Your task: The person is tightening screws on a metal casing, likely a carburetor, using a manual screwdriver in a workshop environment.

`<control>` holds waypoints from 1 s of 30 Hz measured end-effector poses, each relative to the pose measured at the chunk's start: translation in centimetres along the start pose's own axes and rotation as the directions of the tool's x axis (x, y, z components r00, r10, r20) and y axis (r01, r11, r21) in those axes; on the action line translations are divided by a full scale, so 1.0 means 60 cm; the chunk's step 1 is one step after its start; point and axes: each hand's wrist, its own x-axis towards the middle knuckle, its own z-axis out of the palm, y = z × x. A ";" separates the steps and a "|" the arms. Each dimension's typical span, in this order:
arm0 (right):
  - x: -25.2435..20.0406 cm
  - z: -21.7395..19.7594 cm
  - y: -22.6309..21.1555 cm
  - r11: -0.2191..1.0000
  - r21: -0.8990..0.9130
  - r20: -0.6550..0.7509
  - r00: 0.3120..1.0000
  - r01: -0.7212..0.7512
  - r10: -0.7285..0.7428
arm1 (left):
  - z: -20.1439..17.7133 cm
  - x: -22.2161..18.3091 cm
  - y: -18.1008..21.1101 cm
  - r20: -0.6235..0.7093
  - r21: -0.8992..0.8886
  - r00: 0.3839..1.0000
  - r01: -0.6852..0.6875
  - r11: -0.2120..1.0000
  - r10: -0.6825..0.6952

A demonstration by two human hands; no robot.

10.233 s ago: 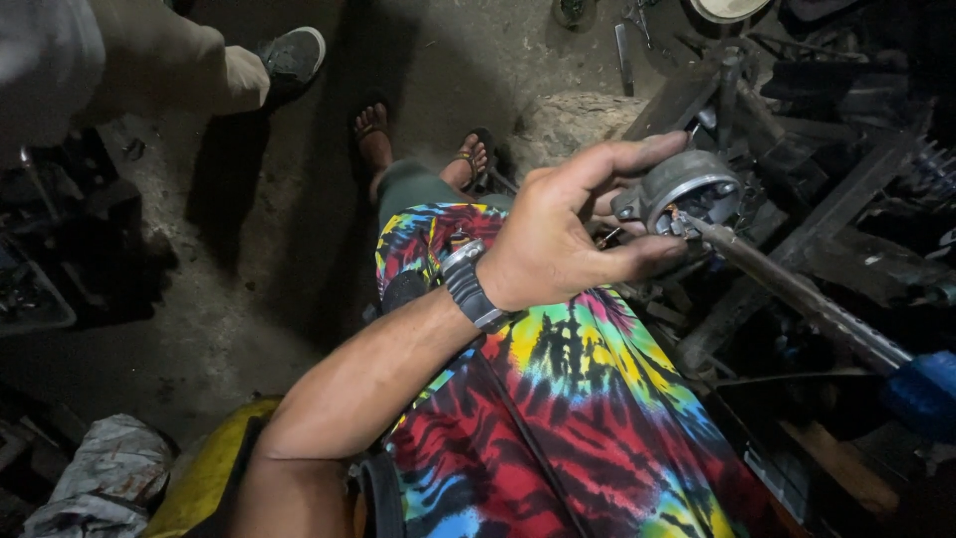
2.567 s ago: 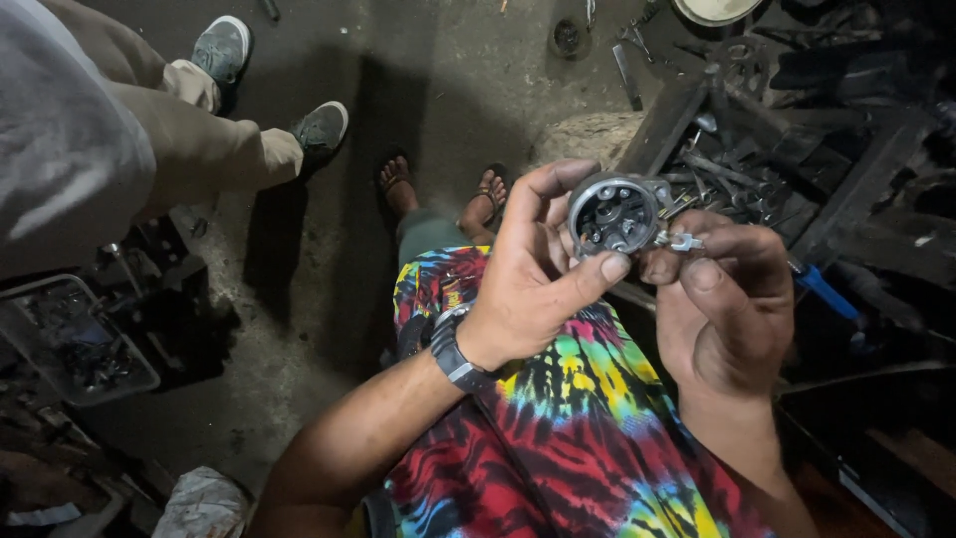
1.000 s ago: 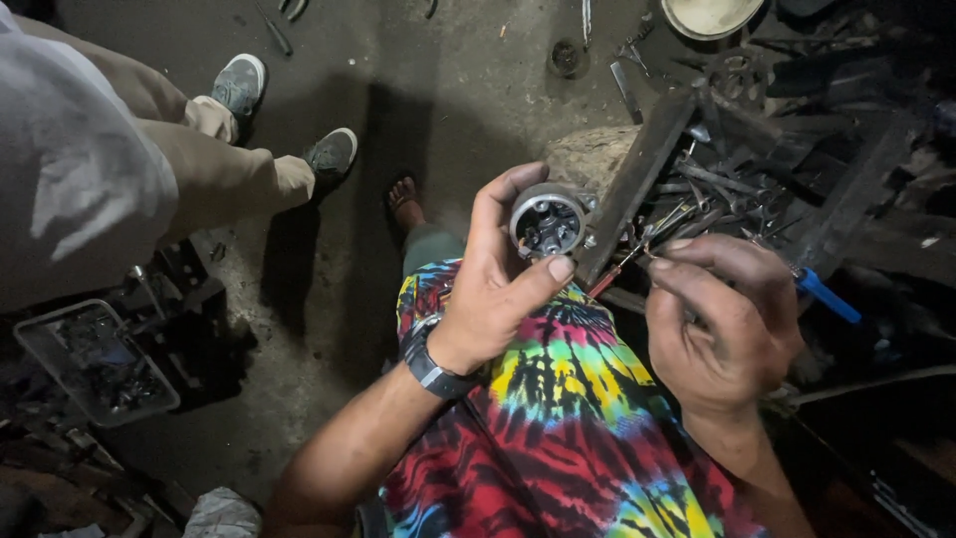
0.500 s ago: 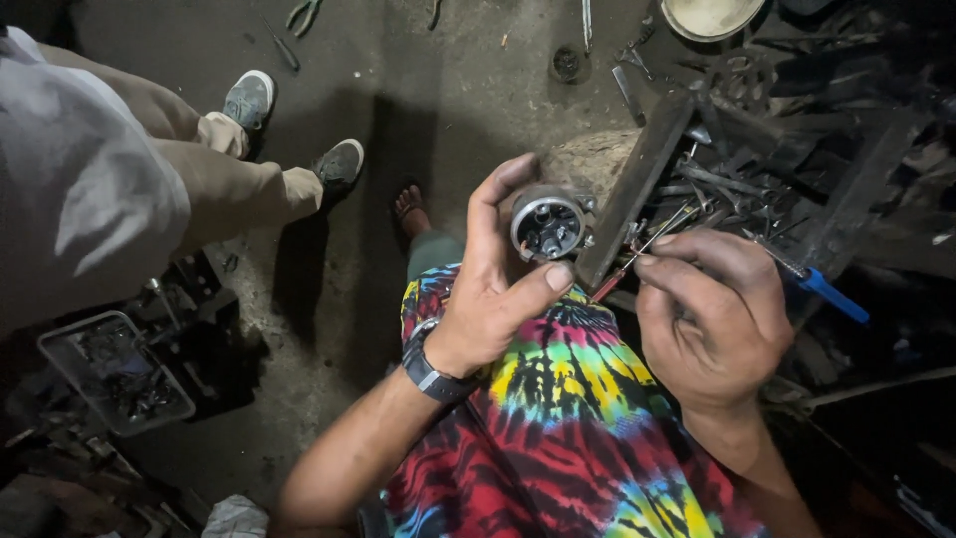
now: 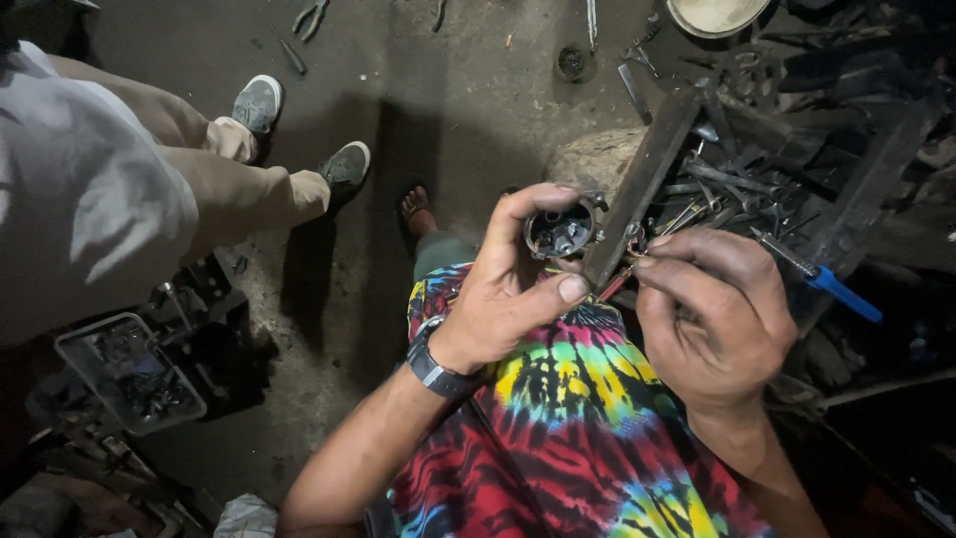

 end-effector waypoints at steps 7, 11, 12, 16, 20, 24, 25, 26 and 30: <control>0.002 -0.001 0.004 0.999 0.048 -0.031 0.999 -0.009 0.010 | 0.004 0.011 0.013 0.027 0.075 1.000 -0.016 0.997 0.014; 0.006 -0.002 0.002 0.998 0.064 -0.028 0.999 -0.016 0.018 | 0.013 0.021 0.017 0.014 0.124 0.999 0.036 0.992 -0.038; 0.008 -0.001 0.002 0.998 0.063 -0.026 1.000 -0.004 0.006 | 0.016 0.024 0.018 0.016 0.127 0.999 0.035 0.991 -0.038; 0.017 0.000 -0.006 0.998 0.055 -0.022 1.000 0.009 -0.008 | 0.030 0.028 0.020 0.007 0.056 0.998 0.066 0.996 -0.066; 0.016 0.000 -0.003 0.996 0.093 -0.015 1.000 0.012 -0.011 | 0.037 0.032 0.017 -0.023 0.059 0.994 0.106 0.993 -0.105; 0.014 0.004 0.005 0.997 0.048 -0.031 0.998 0.054 -0.053 | 0.047 0.036 0.020 -0.048 0.003 0.984 0.171 0.985 -0.171; 0.013 0.005 0.006 0.996 0.053 -0.037 0.997 0.066 -0.064 | 0.050 0.036 0.019 -0.065 -0.003 0.981 0.184 0.983 -0.183; 0.010 0.006 0.009 0.996 0.056 -0.034 0.997 0.066 -0.064 | 0.053 0.038 0.018 -0.068 -0.004 0.980 0.185 0.983 -0.184; -0.005 0.011 0.017 0.997 0.062 -0.062 0.997 0.038 -0.034 | 0.058 0.039 0.019 -0.084 -0.109 0.965 0.238 0.965 -0.247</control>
